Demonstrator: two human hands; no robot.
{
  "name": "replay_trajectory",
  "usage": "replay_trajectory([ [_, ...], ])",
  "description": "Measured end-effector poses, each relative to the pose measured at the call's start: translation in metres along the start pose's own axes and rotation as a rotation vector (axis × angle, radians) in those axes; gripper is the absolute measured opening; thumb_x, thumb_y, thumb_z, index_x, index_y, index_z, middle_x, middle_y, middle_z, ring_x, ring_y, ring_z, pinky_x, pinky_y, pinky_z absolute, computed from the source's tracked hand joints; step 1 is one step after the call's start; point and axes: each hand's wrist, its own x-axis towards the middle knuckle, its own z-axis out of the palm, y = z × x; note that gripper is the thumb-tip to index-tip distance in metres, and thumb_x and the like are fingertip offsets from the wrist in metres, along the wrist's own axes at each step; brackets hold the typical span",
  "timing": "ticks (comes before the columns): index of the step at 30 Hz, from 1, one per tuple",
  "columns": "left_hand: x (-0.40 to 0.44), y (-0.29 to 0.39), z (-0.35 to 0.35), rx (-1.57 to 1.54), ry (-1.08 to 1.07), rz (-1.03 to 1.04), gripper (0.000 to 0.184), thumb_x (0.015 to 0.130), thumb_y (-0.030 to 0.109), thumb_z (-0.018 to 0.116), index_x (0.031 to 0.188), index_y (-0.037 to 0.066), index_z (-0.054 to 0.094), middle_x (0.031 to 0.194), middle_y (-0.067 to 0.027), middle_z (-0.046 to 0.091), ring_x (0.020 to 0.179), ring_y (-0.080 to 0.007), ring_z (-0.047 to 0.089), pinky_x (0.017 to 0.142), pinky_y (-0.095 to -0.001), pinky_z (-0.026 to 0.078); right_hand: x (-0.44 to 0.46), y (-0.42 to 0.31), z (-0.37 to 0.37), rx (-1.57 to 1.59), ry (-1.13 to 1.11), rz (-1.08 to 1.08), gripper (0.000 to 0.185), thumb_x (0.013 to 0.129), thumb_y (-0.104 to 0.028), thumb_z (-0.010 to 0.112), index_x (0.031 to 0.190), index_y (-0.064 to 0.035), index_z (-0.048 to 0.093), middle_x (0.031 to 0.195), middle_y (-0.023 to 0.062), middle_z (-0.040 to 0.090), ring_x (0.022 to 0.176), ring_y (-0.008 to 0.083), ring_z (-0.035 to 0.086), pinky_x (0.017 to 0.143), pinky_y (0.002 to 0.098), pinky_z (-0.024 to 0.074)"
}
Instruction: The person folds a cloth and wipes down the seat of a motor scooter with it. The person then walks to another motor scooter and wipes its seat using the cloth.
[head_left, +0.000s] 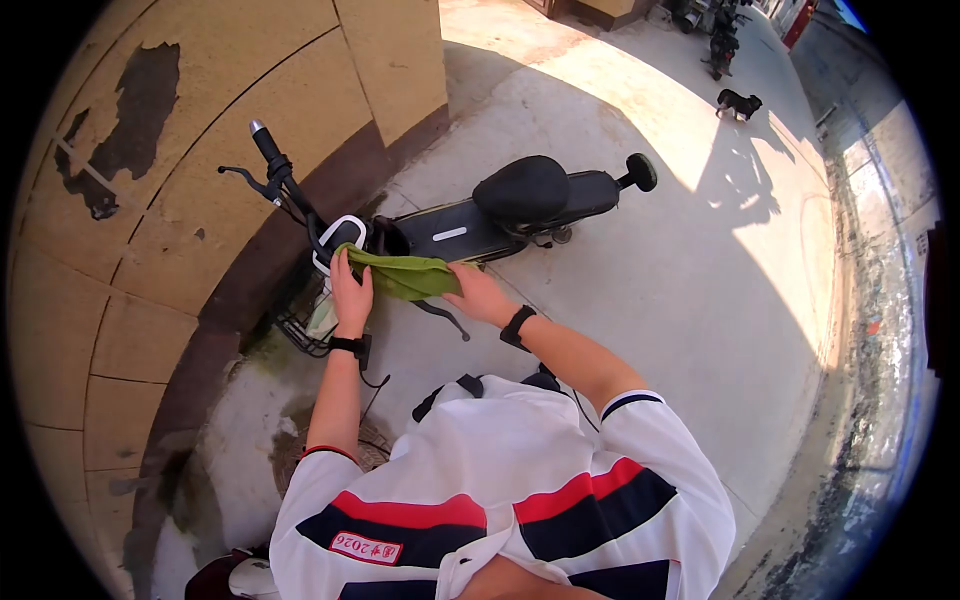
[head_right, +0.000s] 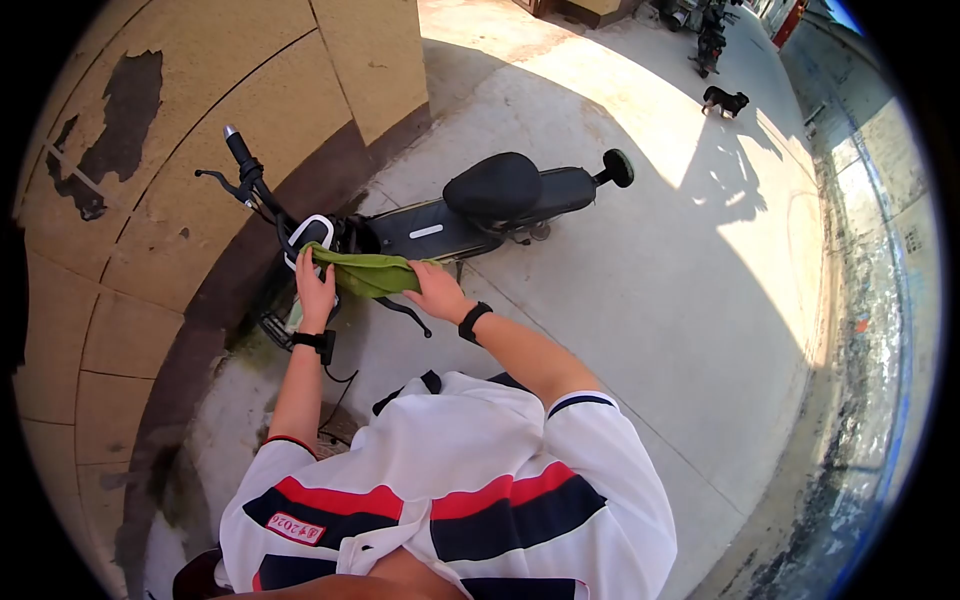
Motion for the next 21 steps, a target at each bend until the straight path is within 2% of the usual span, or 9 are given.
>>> replay_trajectory([
  [6,-0.008,0.038,0.021,-0.126,-0.101,0.157,0.059,0.088,0.013,0.065,0.14,-0.004,0.042,0.143,-0.0227,0.044,0.133,-0.04,0.042,0.111,-0.0418,0.036,-0.002,0.016,0.008,-0.18,-0.104,0.022,0.057,0.087,-0.034,0.069,0.129,-0.0022,0.047,0.098,0.0201,0.063,0.088,0.0388,0.065,0.075,0.046,0.0534],
  [9,-0.01,0.047,0.037,-0.058,-0.153,0.255,0.059,0.086,0.017,0.068,0.137,-0.003,0.045,0.141,-0.0212,0.047,0.132,-0.0397,0.042,0.111,-0.045,0.034,0.001,0.016,0.004,-0.225,-0.209,0.082,0.054,0.088,-0.034,0.068,0.127,-0.0033,0.048,0.104,0.0203,0.066,0.088,0.0389,0.066,0.074,0.0472,0.0532],
  [12,-0.011,0.051,0.045,0.015,-0.158,0.36,0.057,0.084,0.021,0.069,0.132,-0.002,0.05,0.136,-0.0195,0.05,0.128,-0.0382,0.043,0.111,-0.0488,0.03,0.003,0.014,0.002,-0.229,-0.208,0.055,0.052,0.09,-0.035,0.066,0.127,-0.0034,0.048,0.103,0.0206,0.066,0.087,0.0391,0.066,0.074,0.0472,0.0532],
  [15,-0.009,0.049,0.046,0.059,-0.199,0.39,0.056,0.085,0.022,0.068,0.131,-0.003,0.051,0.133,-0.0189,0.051,0.126,-0.0375,0.044,0.111,-0.0486,0.03,0.004,0.014,-0.003,-0.24,-0.25,0.05,0.051,0.091,-0.035,0.065,0.127,-0.003,0.047,0.104,0.0214,0.066,0.086,0.0404,0.066,0.073,0.0483,0.0529],
  [21,-0.002,0.049,0.042,0.07,-0.275,0.395,0.045,0.085,0.026,0.068,0.124,0.005,0.06,0.127,-0.0132,0.057,0.124,-0.0327,0.046,0.11,-0.0466,0.029,0.006,0.015,-0.007,-0.149,-0.245,0.023,0.05,0.092,-0.032,0.064,0.128,-0.0016,0.046,0.106,0.0236,0.065,0.088,0.0443,0.064,0.075,0.0506,0.0518],
])
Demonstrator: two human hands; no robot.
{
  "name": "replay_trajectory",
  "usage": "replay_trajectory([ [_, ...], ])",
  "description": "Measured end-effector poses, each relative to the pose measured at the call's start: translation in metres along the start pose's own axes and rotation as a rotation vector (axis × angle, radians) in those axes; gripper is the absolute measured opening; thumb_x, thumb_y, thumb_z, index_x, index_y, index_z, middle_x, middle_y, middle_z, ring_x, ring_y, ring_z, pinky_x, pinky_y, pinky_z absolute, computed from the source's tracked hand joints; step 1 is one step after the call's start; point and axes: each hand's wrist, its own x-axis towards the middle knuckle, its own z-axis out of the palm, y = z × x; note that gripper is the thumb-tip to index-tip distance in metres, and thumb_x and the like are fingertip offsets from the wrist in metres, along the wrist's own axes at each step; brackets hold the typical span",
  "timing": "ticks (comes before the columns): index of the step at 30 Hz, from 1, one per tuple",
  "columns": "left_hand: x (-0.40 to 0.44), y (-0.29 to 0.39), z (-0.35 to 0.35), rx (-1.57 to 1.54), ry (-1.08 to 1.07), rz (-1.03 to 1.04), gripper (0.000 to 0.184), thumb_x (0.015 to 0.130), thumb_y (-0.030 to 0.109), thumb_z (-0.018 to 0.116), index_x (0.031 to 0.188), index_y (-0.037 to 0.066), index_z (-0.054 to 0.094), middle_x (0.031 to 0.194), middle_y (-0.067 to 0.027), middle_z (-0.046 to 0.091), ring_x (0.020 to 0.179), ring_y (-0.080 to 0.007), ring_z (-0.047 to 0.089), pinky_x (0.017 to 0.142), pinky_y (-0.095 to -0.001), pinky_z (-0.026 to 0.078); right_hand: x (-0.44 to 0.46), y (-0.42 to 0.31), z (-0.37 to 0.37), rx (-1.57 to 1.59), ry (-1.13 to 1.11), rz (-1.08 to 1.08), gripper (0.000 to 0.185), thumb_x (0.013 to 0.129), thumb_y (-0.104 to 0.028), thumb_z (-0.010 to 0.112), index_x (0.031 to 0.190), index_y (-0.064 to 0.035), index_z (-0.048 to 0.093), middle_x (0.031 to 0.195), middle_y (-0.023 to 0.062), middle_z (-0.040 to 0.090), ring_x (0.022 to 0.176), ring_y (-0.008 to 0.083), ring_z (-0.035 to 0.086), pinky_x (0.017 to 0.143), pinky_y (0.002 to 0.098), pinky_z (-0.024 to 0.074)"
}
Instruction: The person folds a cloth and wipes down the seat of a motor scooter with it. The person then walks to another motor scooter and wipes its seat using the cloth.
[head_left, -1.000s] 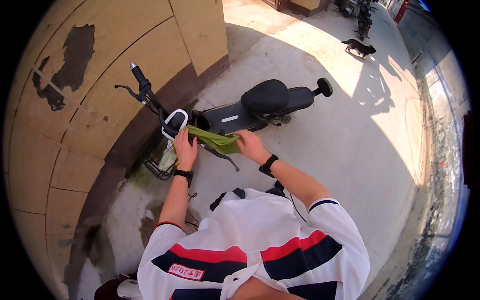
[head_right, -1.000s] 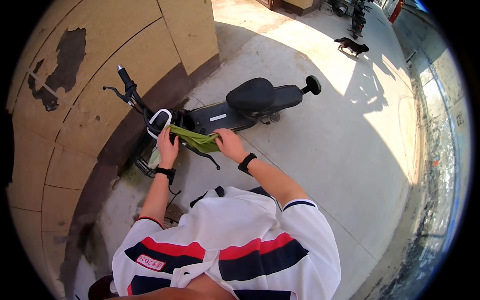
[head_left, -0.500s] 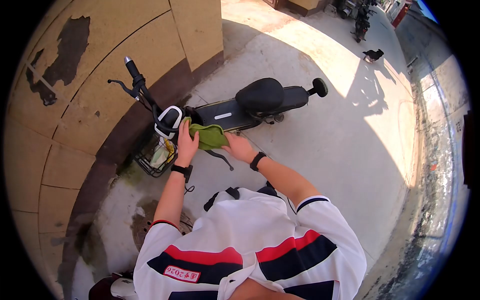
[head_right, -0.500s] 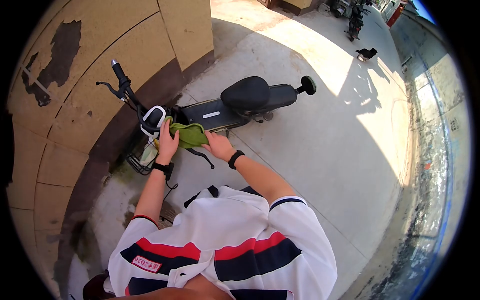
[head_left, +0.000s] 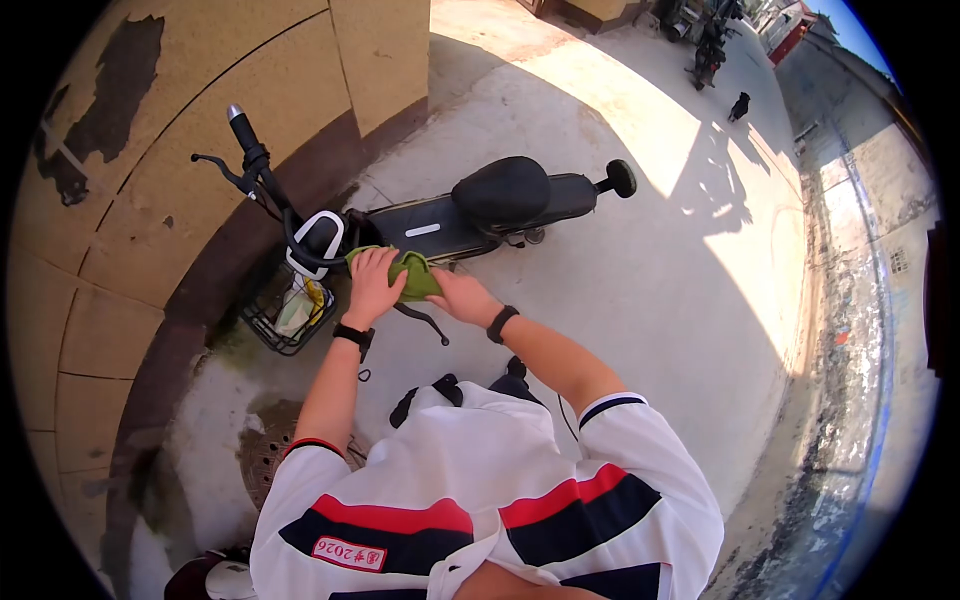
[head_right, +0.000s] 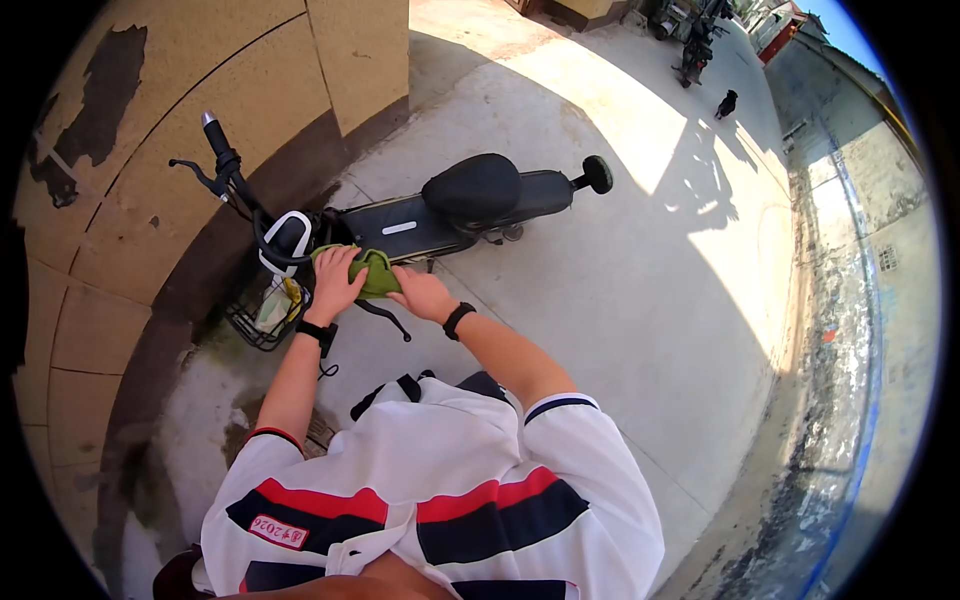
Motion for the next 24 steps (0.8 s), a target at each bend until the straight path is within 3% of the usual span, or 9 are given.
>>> replay_trajectory([
  [16,0.0,0.003,-0.002,-0.008,0.017,0.013,0.036,0.084,0.025,0.069,0.115,0.008,0.065,0.122,-0.009,0.057,0.121,-0.0304,0.047,0.108,-0.0473,0.029,0.003,0.007,-0.002,0.105,-0.038,0.015,0.055,0.09,-0.037,0.066,0.129,-0.0045,0.047,0.106,0.0246,0.065,0.091,0.044,0.064,0.078,0.0503,0.0521],
  [19,0.0,0.002,0.002,-0.021,-0.001,-0.022,0.036,0.084,0.025,0.069,0.116,0.008,0.066,0.129,-0.0099,0.055,0.126,-0.0322,0.043,0.11,-0.0487,0.027,0.003,0.003,-0.01,0.161,-0.052,0.043,0.055,0.089,-0.036,0.067,0.13,-0.0045,0.05,0.103,0.0258,0.066,0.092,0.0442,0.064,0.079,0.0494,0.0516],
  [24,-0.001,0.011,0.009,0.04,0.031,-0.152,0.042,0.085,0.026,0.069,0.121,0.008,0.063,0.152,-0.0132,0.036,0.142,-0.0398,0.026,0.115,-0.0556,0.02,0.01,0.0,-0.025,0.215,-0.206,0.134,0.058,0.087,-0.038,0.07,0.13,-0.0042,0.051,0.098,0.0251,0.068,0.092,0.0433,0.065,0.079,0.0484,0.0516],
])
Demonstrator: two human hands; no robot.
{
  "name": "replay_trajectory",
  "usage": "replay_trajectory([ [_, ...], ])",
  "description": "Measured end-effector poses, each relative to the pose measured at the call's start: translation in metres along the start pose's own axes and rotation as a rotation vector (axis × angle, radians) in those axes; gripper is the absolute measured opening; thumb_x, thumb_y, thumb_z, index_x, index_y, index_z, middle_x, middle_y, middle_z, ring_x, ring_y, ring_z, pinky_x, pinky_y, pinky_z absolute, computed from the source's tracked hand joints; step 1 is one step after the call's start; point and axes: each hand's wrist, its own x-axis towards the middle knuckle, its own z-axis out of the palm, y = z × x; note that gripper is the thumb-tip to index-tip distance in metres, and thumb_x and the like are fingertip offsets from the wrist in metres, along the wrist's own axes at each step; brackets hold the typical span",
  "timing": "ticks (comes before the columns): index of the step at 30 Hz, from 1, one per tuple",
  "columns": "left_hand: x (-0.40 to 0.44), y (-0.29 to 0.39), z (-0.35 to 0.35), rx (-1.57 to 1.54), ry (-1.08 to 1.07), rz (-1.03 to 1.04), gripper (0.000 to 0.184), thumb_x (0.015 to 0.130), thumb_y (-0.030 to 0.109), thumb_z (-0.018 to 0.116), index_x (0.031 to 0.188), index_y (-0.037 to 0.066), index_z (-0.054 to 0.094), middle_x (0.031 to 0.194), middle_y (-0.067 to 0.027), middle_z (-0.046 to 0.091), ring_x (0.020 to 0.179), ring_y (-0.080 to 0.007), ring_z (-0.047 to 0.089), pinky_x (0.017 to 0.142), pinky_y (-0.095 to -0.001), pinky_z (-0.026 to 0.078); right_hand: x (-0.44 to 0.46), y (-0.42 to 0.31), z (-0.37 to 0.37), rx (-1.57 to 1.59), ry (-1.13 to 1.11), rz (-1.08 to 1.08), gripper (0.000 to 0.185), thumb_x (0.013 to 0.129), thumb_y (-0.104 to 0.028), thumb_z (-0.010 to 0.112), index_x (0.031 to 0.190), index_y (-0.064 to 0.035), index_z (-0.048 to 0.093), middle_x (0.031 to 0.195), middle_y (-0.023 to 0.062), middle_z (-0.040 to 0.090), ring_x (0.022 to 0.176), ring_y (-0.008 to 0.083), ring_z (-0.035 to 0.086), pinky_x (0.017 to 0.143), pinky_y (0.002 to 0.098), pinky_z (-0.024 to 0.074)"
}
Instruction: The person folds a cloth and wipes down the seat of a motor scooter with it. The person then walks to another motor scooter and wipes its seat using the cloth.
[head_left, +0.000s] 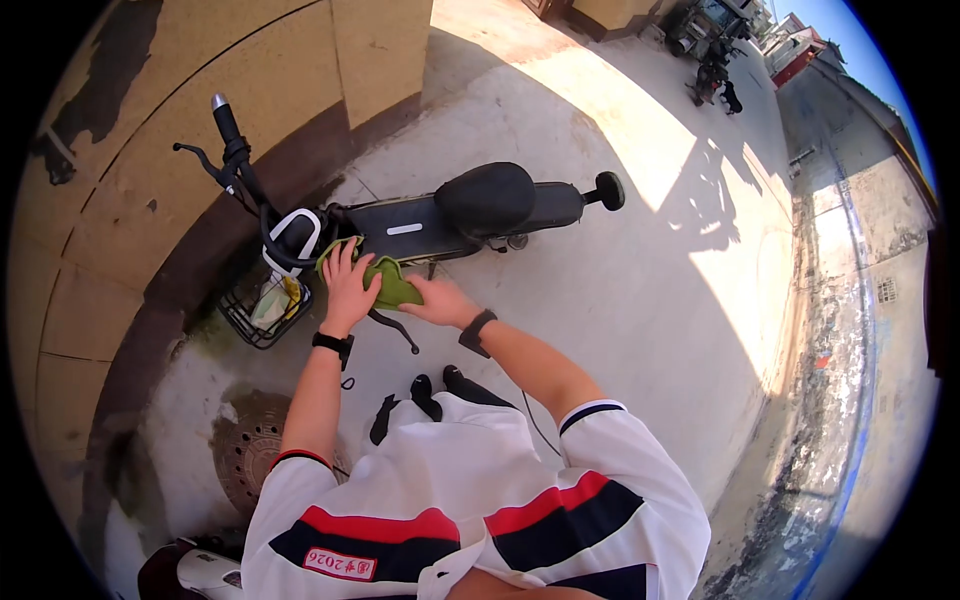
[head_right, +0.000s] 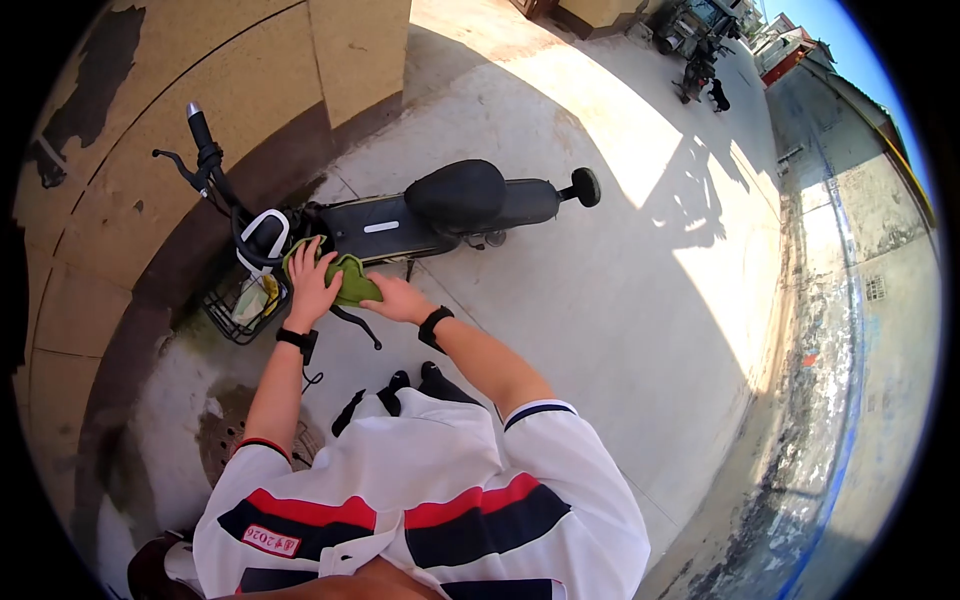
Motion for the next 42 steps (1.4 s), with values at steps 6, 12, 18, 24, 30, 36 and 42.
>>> replay_trajectory([
  [6,-0.014,0.009,0.019,0.029,0.125,-0.225,0.064,0.088,0.03,0.069,0.143,0.008,0.044,0.16,-0.0217,0.016,0.146,-0.0485,0.012,0.116,-0.0603,0.016,0.008,0.023,0.014,0.118,0.011,-0.059,0.061,0.083,-0.038,0.072,0.128,-0.0019,0.051,0.103,0.0262,0.067,0.096,0.0458,0.063,0.084,0.0506,0.0508],
  [12,-0.031,0.013,0.033,-0.163,0.267,-0.357,0.082,0.09,0.031,0.071,0.151,0.003,0.025,0.156,-0.0339,0.012,0.143,-0.0515,0.016,0.116,-0.0549,0.022,0.006,0.036,0.029,0.139,0.093,-0.171,0.06,0.086,-0.03,0.071,0.133,-0.0025,0.047,0.126,0.0224,0.058,0.11,0.0417,0.059,0.09,0.0462,0.0501],
  [18,-0.036,0.021,0.025,-0.119,0.227,-0.453,0.075,0.09,0.03,0.07,0.15,0.007,0.032,0.153,-0.0305,0.027,0.142,-0.0468,0.026,0.115,-0.0474,0.028,0.01,0.039,0.031,0.138,0.103,-0.24,0.063,0.085,-0.025,0.073,0.135,-0.0038,0.042,0.129,0.0214,0.055,0.111,0.0426,0.058,0.09,0.0461,0.0504],
  [24,-0.042,0.017,0.004,-0.045,0.256,-0.376,0.057,0.091,0.025,0.068,0.141,0.007,0.046,0.129,-0.0242,0.056,0.123,-0.0415,0.05,0.103,-0.045,0.041,0.009,0.039,0.03,0.193,0.138,-0.308,0.065,0.085,-0.022,0.072,0.138,-0.0035,0.04,0.138,0.0233,0.048,0.121,0.0437,0.051,0.097,0.0469,0.0472],
  [30,-0.037,-0.037,0.004,-0.298,0.266,-0.482,0.044,0.093,0.011,0.062,0.135,0.006,0.049,0.098,-0.0156,0.067,0.089,-0.0302,0.063,0.08,-0.0395,0.05,0.009,0.038,0.027,0.096,0.166,-0.347,0.066,0.086,-0.023,0.071,0.14,-0.0037,0.04,0.141,0.0233,0.045,0.123,0.0428,0.051,0.1,0.0458,0.0462],
  [36,-0.02,-0.06,-0.014,-0.356,0.053,-0.443,0.043,0.09,0.008,0.065,0.132,0.005,0.055,0.084,-0.0116,0.068,0.077,-0.0238,0.066,0.073,-0.0357,0.052,0.003,0.03,0.023,0.002,0.197,-0.326,0.06,0.087,-0.026,0.069,0.136,-0.0034,0.043,0.133,0.0215,0.05,0.119,0.0417,0.052,0.096,0.0478,0.0473],
  [42,-0.015,-0.077,-0.046,-0.41,0.038,-0.298,0.017,0.084,0.006,0.07,0.099,-0.002,0.069,0.08,-0.0096,0.069,0.068,-0.0168,0.065,0.064,-0.0295,0.052,-0.006,0.004,0.022,-0.142,0.301,-0.294,0.051,0.088,-0.026,0.069,0.128,-0.0014,0.049,0.124,0.0212,0.054,0.111,0.0404,0.054,0.096,0.0453,0.0457],
])
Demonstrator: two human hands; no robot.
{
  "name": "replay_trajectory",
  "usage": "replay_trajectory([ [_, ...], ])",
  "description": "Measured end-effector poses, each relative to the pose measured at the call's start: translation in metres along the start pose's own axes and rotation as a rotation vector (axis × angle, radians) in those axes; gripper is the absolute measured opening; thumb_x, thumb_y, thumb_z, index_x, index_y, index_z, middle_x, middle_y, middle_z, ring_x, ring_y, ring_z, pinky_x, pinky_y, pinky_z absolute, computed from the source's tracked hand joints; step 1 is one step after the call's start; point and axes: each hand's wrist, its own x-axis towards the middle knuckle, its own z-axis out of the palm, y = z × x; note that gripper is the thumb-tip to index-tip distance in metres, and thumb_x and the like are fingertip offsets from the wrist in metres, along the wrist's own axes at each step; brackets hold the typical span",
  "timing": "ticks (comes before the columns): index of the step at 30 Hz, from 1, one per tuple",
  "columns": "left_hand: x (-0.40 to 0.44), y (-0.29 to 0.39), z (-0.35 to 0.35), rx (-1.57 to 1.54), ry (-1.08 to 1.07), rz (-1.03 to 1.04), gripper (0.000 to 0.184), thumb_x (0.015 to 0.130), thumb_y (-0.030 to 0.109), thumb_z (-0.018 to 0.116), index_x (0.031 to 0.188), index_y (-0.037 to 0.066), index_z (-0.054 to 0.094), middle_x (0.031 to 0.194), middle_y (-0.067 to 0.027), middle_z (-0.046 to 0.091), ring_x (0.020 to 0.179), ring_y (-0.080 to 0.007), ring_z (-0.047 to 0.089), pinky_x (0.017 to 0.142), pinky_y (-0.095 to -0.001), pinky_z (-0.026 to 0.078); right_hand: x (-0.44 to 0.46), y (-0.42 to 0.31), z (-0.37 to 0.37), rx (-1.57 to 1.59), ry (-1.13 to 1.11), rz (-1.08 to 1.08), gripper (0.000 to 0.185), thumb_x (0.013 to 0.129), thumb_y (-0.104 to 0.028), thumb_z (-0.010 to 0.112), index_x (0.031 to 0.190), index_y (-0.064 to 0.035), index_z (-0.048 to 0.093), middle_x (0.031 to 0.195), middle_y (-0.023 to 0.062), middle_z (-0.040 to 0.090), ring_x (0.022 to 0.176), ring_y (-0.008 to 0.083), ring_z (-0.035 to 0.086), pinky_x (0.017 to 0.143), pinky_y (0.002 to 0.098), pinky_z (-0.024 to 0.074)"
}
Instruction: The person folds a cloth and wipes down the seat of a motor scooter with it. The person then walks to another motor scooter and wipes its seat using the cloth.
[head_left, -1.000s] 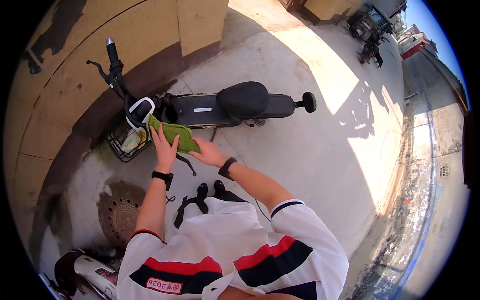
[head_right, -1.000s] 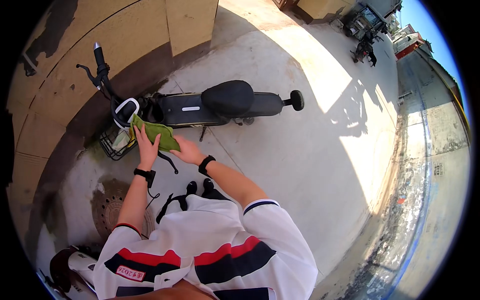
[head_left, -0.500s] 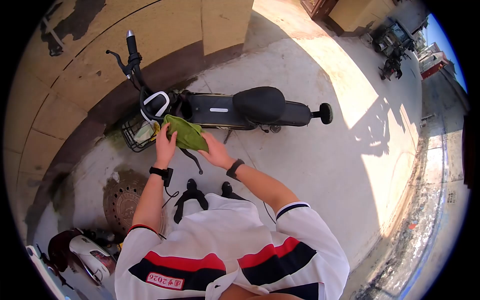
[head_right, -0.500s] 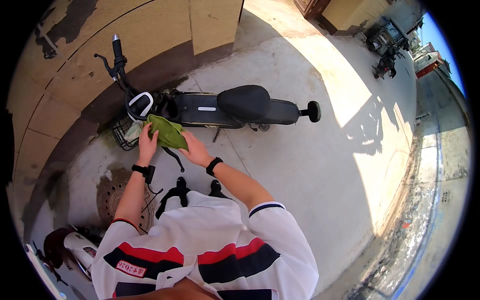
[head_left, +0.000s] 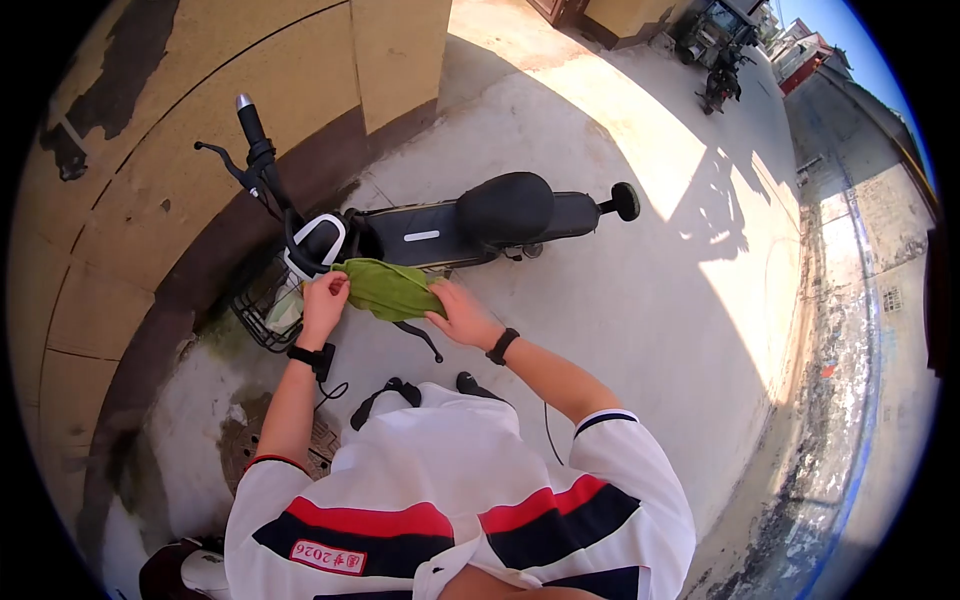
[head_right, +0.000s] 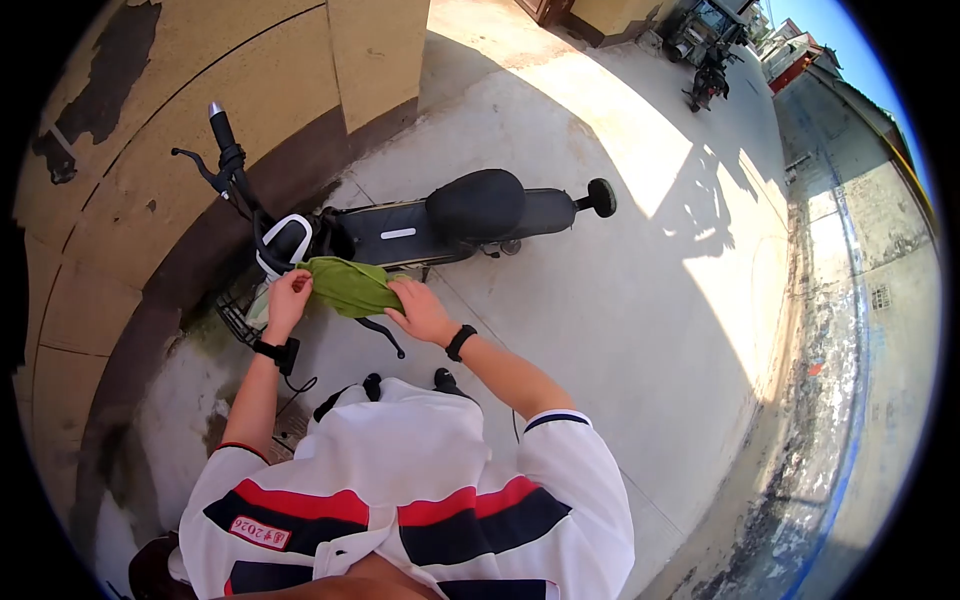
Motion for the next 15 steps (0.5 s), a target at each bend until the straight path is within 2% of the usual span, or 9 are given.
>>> replay_trajectory([
  [4,0.004,0.009,-0.025,-0.075,0.046,0.136,0.01,0.082,0.0,0.068,0.091,-0.001,0.066,0.077,-0.006,0.063,0.062,-0.0128,0.059,0.059,-0.0261,0.049,0.012,-0.024,0.007,-0.048,0.226,0.058,0.028,0.087,-0.01,0.065,0.111,-0.0006,0.057,0.11,0.0201,0.059,0.104,0.0397,0.056,0.089,0.0451,0.0461],
  [7,0.012,0.007,-0.047,-0.125,0.108,0.184,0.016,0.081,-0.001,0.067,0.096,0.001,0.064,0.076,-0.0043,0.059,0.06,-0.0117,0.056,0.057,-0.0251,0.046,0.026,-0.04,0.015,-0.02,0.365,0.089,0.02,0.085,-0.001,0.062,0.105,-0.0007,0.058,0.102,0.0187,0.06,0.097,0.0391,0.057,0.084,0.0445,0.048],
  [10,0.023,-0.003,-0.076,-0.11,0.191,0.234,0.018,0.082,-0.001,0.064,0.1,0.001,0.065,0.077,-0.0059,0.056,0.062,-0.0141,0.055,0.059,-0.0272,0.046,0.042,-0.06,0.021,-0.014,0.363,0.135,0.02,0.087,0.001,0.061,0.107,-0.0003,0.058,0.102,0.0191,0.061,0.096,0.0396,0.059,0.082,0.044,0.0486],
  [15,0.034,-0.029,-0.095,-0.038,0.13,0.234,0.025,0.085,0.0,0.06,0.11,0.002,0.065,0.086,-0.0109,0.056,0.068,-0.0237,0.058,0.063,-0.0334,0.048,0.066,-0.07,0.043,-0.105,0.338,0.184,0.015,0.09,-0.004,0.06,0.105,-0.0023,0.063,0.096,0.0163,0.065,0.091,0.0365,0.061,0.079,0.0429,0.0497],
])
